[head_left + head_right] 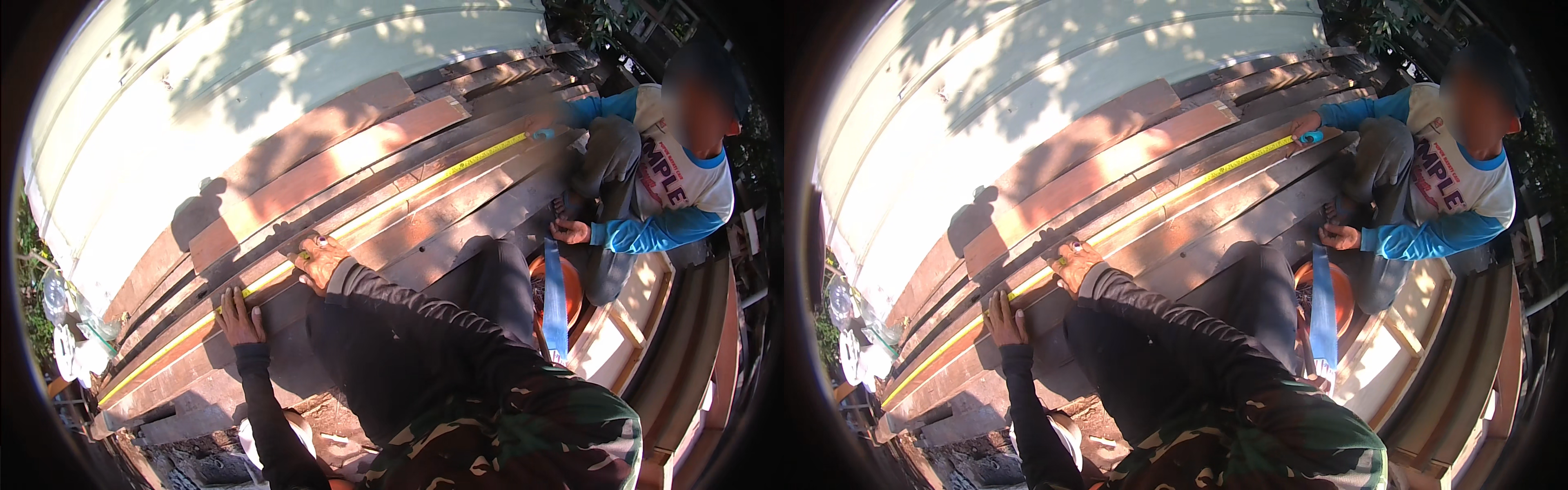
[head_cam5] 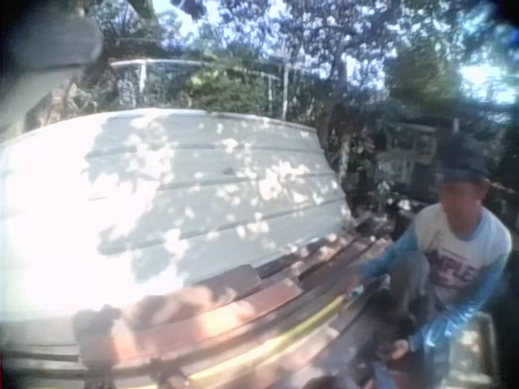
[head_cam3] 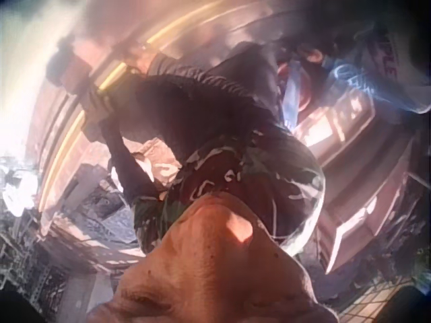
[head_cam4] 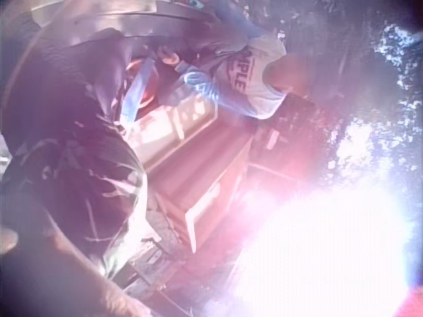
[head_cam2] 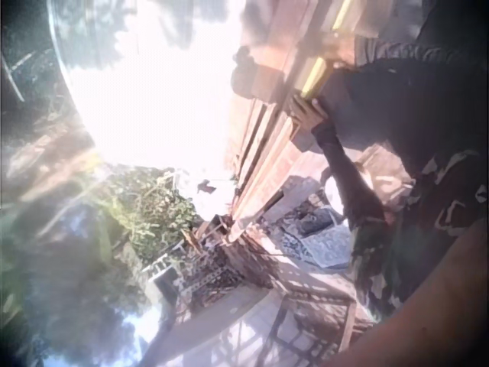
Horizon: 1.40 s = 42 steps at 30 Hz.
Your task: The person saws wood planks to length while sitting on the ground, then assists another person in measuring a long beam with a tape measure.
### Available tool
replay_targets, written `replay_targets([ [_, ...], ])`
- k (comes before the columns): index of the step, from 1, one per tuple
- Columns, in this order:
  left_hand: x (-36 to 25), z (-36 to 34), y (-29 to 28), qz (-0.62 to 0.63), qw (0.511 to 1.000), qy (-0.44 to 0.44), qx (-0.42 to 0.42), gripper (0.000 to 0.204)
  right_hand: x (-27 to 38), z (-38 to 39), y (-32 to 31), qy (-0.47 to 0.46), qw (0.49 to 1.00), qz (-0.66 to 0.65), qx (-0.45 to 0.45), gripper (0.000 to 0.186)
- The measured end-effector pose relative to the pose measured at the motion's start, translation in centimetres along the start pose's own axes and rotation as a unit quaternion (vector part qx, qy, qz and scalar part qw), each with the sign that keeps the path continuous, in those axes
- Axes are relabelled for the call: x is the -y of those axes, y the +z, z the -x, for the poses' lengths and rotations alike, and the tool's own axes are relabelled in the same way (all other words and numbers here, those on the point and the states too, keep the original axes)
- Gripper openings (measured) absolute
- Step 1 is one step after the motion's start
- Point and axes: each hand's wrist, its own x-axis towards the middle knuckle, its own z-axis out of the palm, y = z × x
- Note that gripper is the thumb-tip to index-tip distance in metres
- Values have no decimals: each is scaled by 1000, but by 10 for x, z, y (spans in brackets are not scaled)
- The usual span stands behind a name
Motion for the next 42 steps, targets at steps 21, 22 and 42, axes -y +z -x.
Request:
replay_targets([
  [21, -34, -3, 28, -127, 985, -78, -86, 69, -85, 228, 28, 158, 941, -206, -216, 35],
  [22, -33, -3, 23, -128, 986, -82, -64, 68, -81, 227, 30, 156, 948, -202, -189, 34],
  [42, -12, -17, -1, 29, 998, -42, -36, 40, -75, 235, 64, 117, 974, -192, -26, 34],
])
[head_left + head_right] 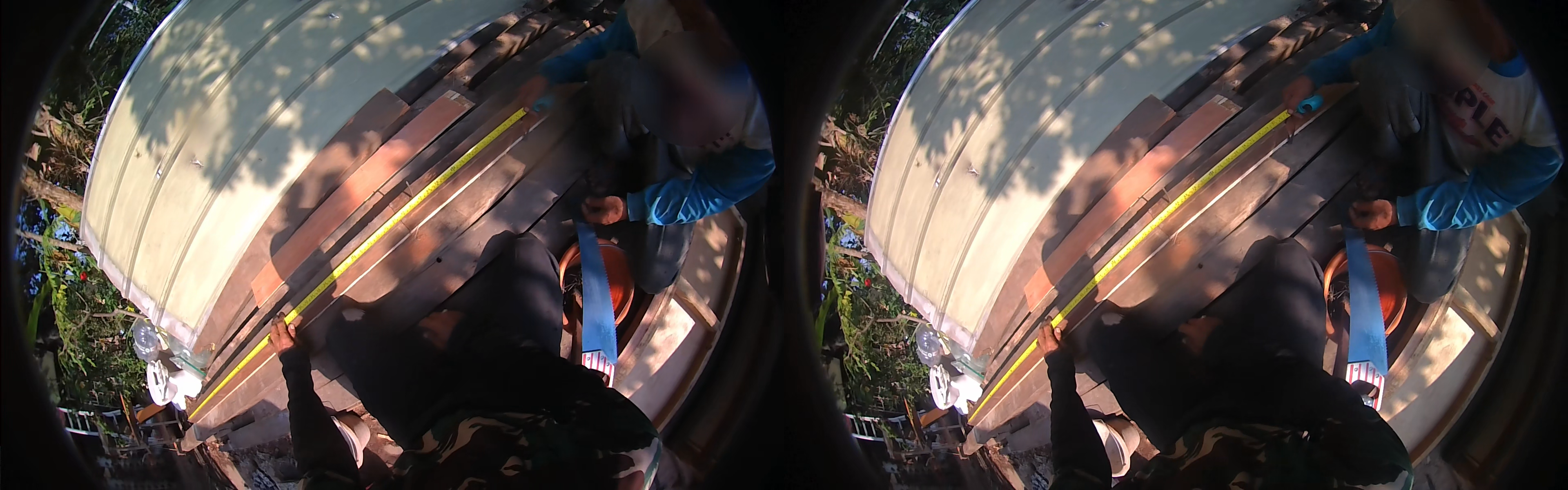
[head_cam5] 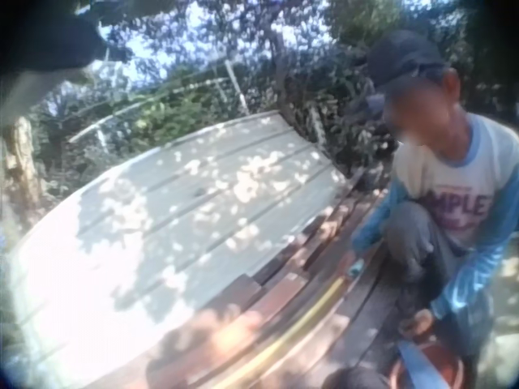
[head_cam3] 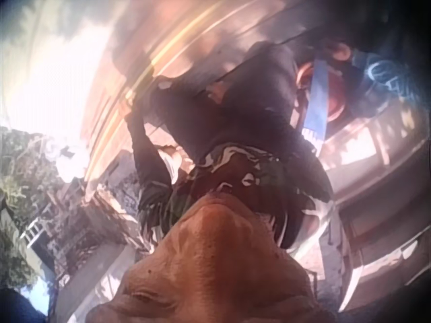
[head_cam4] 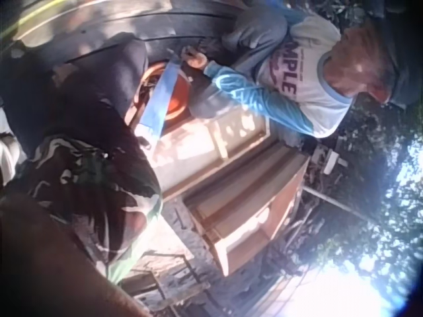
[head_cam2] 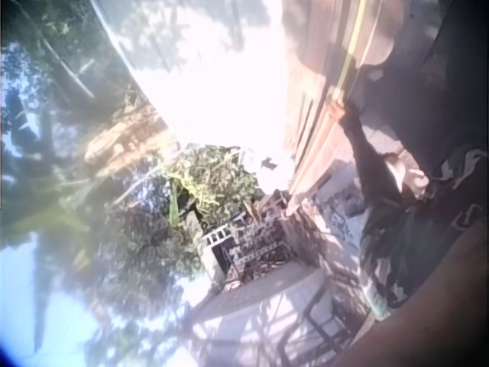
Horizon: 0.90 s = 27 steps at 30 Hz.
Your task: The person saws wood planks to length while sitting on the ground, then assists another person in measuring a long beam with a tape measure.
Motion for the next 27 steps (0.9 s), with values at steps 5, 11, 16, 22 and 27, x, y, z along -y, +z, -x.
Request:
replay_targets([
  [5, 7, 3, 5, -17, 1000, -14, 4, 39, 1, 1, -5, 7, 1000, 8, 15, 33],
  [11, 32, -1, 15, 2, 1000, -9, 11, 40, 5, 1, -9, 39, 997, 6, 60, 36],
  [16, 33, -5, 20, 16, 1000, -4, 8, 32, 6, 2, -15, 48, 996, 19, 73, 32],
  [22, 50, -14, 8, -87, 995, 47, 18, 22, 3, 1, -6, 35, 997, 10, 65, 31],
  [27, 43, -20, -3, -76, 995, 63, -13, 24, 7, 1, -10, 50, 996, 15, 69, 29],
])
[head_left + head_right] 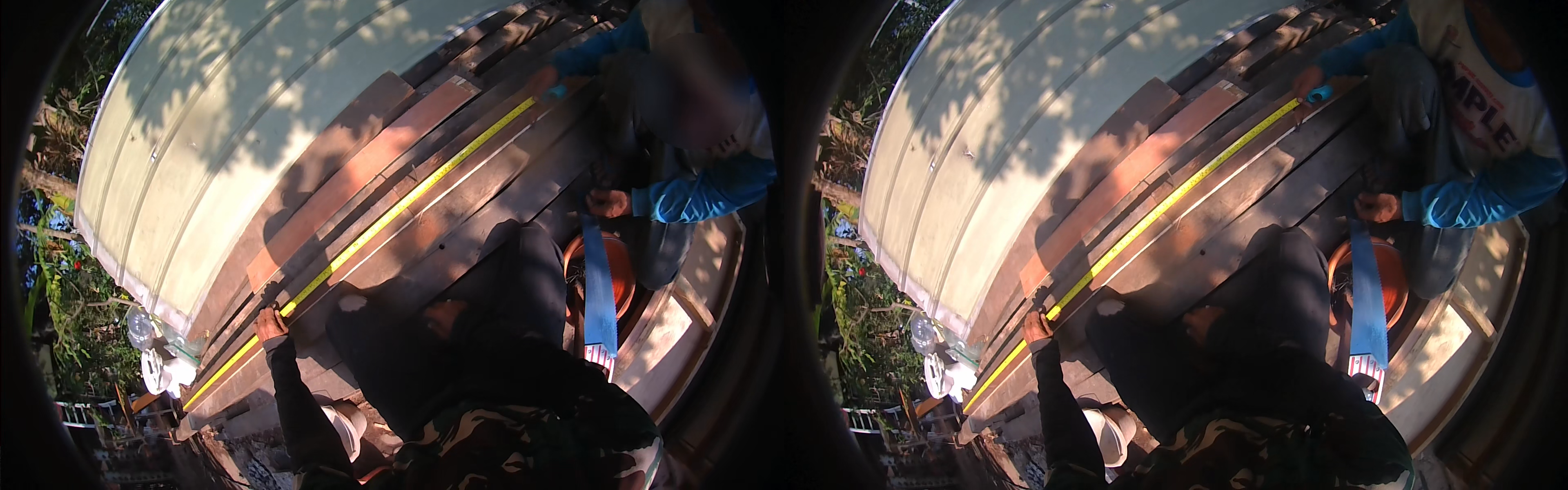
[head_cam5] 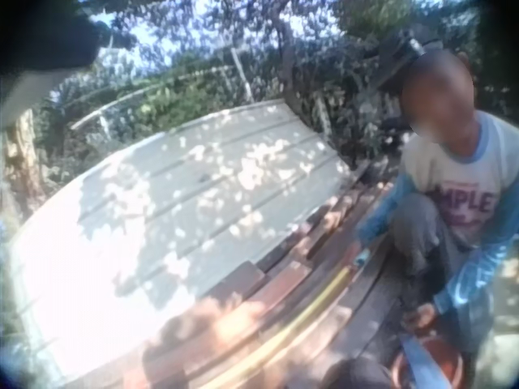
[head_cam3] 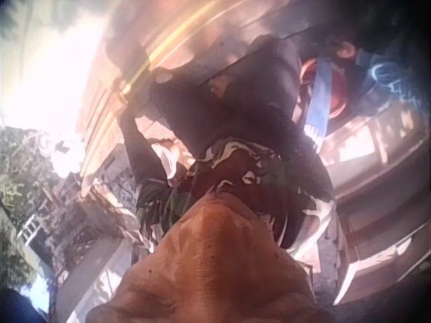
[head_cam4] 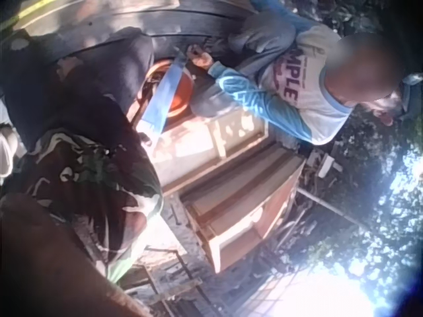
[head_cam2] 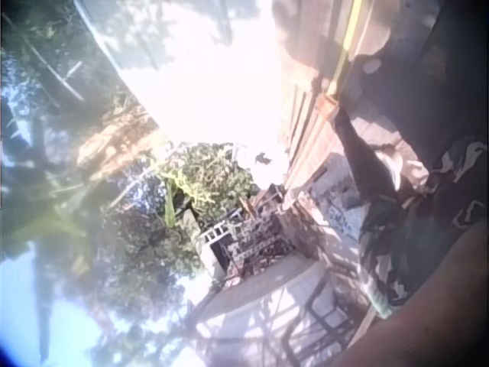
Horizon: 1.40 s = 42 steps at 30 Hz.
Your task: The person saws wood planks to length while sitting on the ground, then assists another person in measuring a long beam with a tape measure.
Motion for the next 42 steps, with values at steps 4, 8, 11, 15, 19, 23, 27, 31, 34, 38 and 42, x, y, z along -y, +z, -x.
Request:
replay_targets([
  [4, 7, 7, 3, -9, 999, 29, -13, 35, 4, -2, -1, -17, 1000, -6, -8, 30],
  [8, -9, 12, 6, 59, 997, -19, 53, 41, 9, -8, -16, 43, 991, 51, 114, 35],
  [11, -9, 14, 3, 35, 998, -27, 50, 40, 4, -5, -9, 35, 997, 18, 73, 37],
  [15, -2, 11, 3, 46, 996, -26, 72, 38, -4, -5, 4, 6, 999, 20, 26, 36],
  [19, 1, 9, 7, 33, 998, -1, 60, 37, -4, -4, 3, 6, 999, 32, 36, 35],
  [23, 10, 11, 18, 23, 998, 12, 49, 37, -5, 1, -3, 5, 999, 28, 27, 34],
  [27, 31, 15, 31, 73, 993, -46, 78, 38, -11, 2, 1, -1, 1000, 14, 3, 33],
  [31, 29, 9, 44, 80, 991, -11, 104, 39, -14, 1, 0, 6, 999, 37, 25, 33],
  [34, 58, 17, 35, 67, 992, -36, 103, 40, -1, -3, 0, -20, 999, 31, 24, 33],
  [38, 11, 5, 26, 26, 997, -8, 77, 38, -2, -11, -2, 74, 989, 69, 104, 31],
  [42, 11, -2, 8, 251, 942, -202, 95, 33, -8, -11, 8, 8, 998, 38, 49, 31],
])
